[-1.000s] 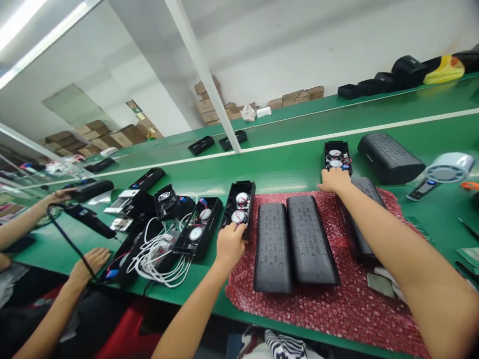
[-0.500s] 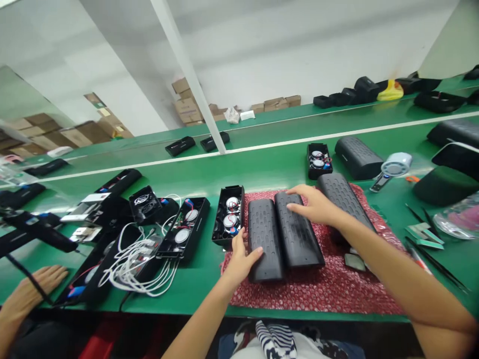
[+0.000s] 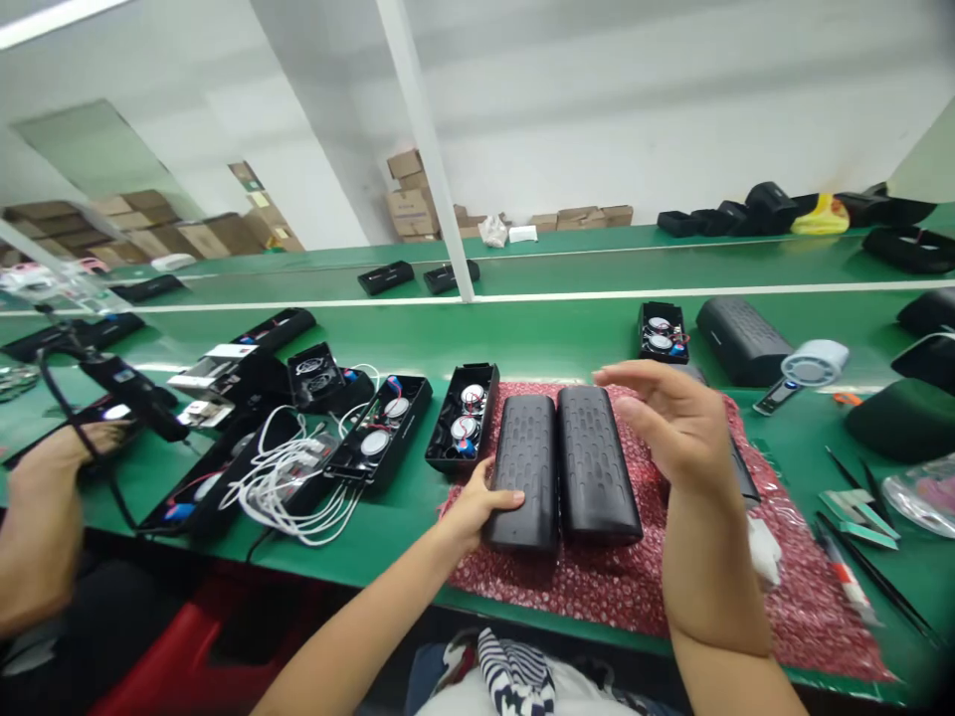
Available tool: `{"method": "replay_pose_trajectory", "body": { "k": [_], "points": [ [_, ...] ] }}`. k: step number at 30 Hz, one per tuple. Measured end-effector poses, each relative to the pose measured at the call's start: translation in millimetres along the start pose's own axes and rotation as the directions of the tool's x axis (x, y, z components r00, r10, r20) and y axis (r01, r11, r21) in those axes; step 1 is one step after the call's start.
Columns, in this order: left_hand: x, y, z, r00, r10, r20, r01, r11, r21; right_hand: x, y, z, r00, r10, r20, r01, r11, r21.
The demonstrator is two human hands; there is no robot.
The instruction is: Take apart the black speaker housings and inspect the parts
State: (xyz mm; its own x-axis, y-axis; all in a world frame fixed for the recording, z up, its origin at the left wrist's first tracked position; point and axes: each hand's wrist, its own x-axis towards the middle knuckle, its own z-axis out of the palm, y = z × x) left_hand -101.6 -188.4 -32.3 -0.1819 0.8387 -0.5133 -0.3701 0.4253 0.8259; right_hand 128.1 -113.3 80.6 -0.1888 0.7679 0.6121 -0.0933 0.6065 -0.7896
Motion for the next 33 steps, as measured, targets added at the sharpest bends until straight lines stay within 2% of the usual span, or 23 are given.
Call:
{"method": "replay_pose_trajectory", "body": {
  "k": [4, 6, 8, 9, 11, 13, 14, 16, 17, 22, 27, 30, 33],
  "points": [
    [-18, 14, -16.0, 0.998, 0.023, 0.060, -0.019, 0.998, -0.063, -1, 0, -10, 0.992, -0.048, -0.120, 0.045, 0.999, -0.026],
    [-31, 26, -22.8, 0.986, 0.087, 0.143, -0.065, 0.987, -0.149, 5, 13, -7, 0.991, 0.044, -0.128, -0.050, 0.998, -0.040],
    [-43, 40, -24.4, 0.955, 0.199, 0.219, -0.145, 0.960, -0.241, 11, 27, 4, 0.970, 0.216, -0.110, -0.216, 0.976, 0.013],
    [-46, 47, -22.8, 0.935, 0.260, 0.241, -0.193, 0.944, -0.269, 13, 32, 12, 0.947, 0.315, -0.059, -0.311, 0.948, 0.068],
    [-47, 61, -15.1, 0.895, 0.366, 0.257, -0.296, 0.915, -0.273, 14, 37, 32, 0.882, 0.445, 0.155, -0.470, 0.848, 0.243],
    [-41, 73, -3.0, 0.850, 0.445, 0.282, -0.396, 0.892, -0.216, 10, 35, 50, 0.842, 0.413, 0.346, -0.536, 0.711, 0.456],
    [-37, 78, 4.0, 0.826, 0.474, 0.305, -0.440, 0.880, -0.178, 8, 32, 56, 0.854, 0.377, 0.358, -0.520, 0.647, 0.558],
    [-27, 88, 18.1, 0.782, 0.503, 0.368, -0.498, 0.859, -0.117, 7, 26, 63, 0.894, 0.369, 0.255, -0.433, 0.563, 0.704],
    [-21, 92, 24.9, 0.763, 0.506, 0.402, -0.512, 0.853, -0.101, 8, 25, 62, 0.898, 0.392, 0.200, -0.400, 0.538, 0.742],
    [-4, 108, 52.7, 0.719, 0.473, 0.510, -0.523, 0.851, -0.052, 24, 28, 40, 0.877, 0.470, 0.105, -0.349, 0.472, 0.810],
    [7, 111, 72.3, 0.708, 0.441, 0.552, -0.497, 0.866, -0.053, 29, 29, 23, 0.875, 0.485, -0.003, -0.282, 0.513, 0.811],
    [19, 111, 78.7, 0.735, 0.389, 0.556, -0.411, 0.907, -0.092, 25, 20, 18, 0.884, 0.466, -0.029, -0.267, 0.556, 0.787],
    [34, 112, 79.6, 0.771, 0.312, 0.555, -0.343, 0.938, -0.052, 21, 11, 18, 0.925, 0.380, -0.008, -0.239, 0.599, 0.764]
  ]
}}
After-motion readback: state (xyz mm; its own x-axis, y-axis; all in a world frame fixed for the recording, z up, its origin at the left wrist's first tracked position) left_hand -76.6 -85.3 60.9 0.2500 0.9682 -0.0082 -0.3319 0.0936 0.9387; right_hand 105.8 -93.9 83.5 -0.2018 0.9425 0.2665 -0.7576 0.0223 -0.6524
